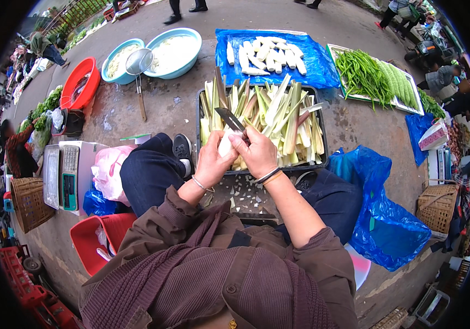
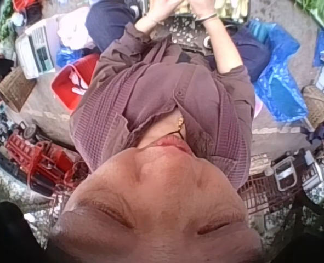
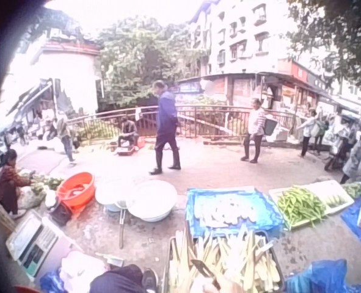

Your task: The person sits at an outdoor market stall and uses a knife to peel the outer layers off long, pale green vegetables. They hold each vegetable with one hand and scrape downward with the knife in the other, discarding the peelings onto the ground and placing the peeled vegetables into a pile.

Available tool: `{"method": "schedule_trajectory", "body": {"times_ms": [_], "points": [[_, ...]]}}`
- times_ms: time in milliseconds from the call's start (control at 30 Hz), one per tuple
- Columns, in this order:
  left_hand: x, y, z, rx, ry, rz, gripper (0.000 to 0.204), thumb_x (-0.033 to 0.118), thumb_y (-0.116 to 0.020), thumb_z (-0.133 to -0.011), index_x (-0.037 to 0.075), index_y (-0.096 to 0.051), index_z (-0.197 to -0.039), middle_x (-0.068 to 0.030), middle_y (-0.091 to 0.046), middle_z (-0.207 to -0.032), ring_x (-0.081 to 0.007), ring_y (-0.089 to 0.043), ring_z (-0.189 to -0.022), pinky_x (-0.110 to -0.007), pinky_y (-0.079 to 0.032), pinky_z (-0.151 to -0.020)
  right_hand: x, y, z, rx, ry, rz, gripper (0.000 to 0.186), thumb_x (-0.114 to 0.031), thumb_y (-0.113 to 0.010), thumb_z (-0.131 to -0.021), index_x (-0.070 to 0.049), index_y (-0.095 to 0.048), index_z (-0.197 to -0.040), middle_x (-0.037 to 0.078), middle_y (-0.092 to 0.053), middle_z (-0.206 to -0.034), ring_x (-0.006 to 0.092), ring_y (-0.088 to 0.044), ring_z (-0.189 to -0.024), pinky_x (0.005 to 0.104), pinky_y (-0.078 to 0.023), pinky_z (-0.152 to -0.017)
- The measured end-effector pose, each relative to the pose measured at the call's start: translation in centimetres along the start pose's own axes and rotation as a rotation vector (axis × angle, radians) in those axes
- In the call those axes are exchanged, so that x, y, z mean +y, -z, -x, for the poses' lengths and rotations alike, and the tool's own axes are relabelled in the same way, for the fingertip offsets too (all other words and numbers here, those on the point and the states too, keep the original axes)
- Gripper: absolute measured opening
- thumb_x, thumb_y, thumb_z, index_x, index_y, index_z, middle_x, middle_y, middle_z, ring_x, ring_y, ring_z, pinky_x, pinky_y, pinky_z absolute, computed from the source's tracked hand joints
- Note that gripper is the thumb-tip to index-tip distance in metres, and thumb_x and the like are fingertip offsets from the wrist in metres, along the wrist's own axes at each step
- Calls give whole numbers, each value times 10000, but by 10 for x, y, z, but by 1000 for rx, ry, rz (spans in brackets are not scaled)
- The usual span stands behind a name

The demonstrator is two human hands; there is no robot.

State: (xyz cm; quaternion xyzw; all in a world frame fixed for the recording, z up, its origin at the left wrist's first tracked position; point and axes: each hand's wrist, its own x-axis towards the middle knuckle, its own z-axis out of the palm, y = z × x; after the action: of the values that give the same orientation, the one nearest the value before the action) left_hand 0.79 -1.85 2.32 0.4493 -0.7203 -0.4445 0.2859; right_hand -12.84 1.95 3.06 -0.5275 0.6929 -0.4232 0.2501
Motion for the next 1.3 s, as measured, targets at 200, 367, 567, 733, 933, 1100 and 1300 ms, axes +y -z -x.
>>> {"method": "schedule_trajectory", "body": {"times_ms": [200, 367, 567, 733, 933, 1100, 1300], "points": [[-1, 7, -2, -341, 292, 1045, 317, 211, -568, -861, 63, -420, -1100, -82, -578, -894, -131, -572, -667, -216, -452, -509, 4, 6, -1, 2, -22, -25, 357, -411, -594, -841, -55, -589, -802, 89, -597, -620, 220, -592, -559, 325, -435, -513], [1, 7, -4, -327, 282, 1094, 315, 176, -585, -855, 59, -393, -1076, -68, -574, -829, -103, -546, -615, -207, -424, -470, 6, 9, -3, -8, -34, -50, 396, -445, -579, -842, -52, -582, -786, 95, -609, -656, 227, -598, -585, 334, -439, -529], [-3, 0, -2, -164, 202, 833, 350, 105, -636, -809, 47, -398, -1060, -62, -574, -824, -96, -539, -623, -218, -420, -495, 4, 10, 1, -11, -53, 92, 380, -434, -573, -849, -59, -576, -793, 107, -586, -630, 247, -590, -575, 347, -427, -521], [-4, -4, -4, 131, -158, 334, 401, 99, -678, -762, 23, -428, -1066, -93, -598, -884, -139, -584, -764, -259, -462, -660, 10, 6, -1, 15, -54, -28, 360, -417, -579, -850, -60, -578, -802, 107, -579, -622, 239, -575, -559, 343, -426, -522], [-4, -6, -2, 56, -11, 470, 417, 108, -685, -754, 19, -433, -1074, -107, -597, -892, -157, -590, -822, -280, -468, -710, 17, -2, -5, 26, 9, -184, 350, -403, -589, -848, -54, -585, -825, 92, -593, -642, 190, -574, -577, 310, -439, -551], [-3, -4, -2, 131, -102, 256, 434, 119, -686, -741, 24, -431, -1079, -120, -591, -878, -196, -608, -825, -307, -475, -703, 19, 0, -1, -39, -53, -132, 361, -400, -591, -847, -41, -587, -883, 92, -603, -672, 176, -574, -597, 298, -448, -573], [2, -3, 0, 114, -77, 184, 464, 130, -690, -725, 33, -421, -1090, -155, -588, -910, -280, -621, -813, -345, -481, -689, 21, -4, -6, 28, 9, -253, 371, -415, -593, -843, -44, -597, -842, 92, -601, -654, 170, -572, -586, 300, -447, -568]]}}
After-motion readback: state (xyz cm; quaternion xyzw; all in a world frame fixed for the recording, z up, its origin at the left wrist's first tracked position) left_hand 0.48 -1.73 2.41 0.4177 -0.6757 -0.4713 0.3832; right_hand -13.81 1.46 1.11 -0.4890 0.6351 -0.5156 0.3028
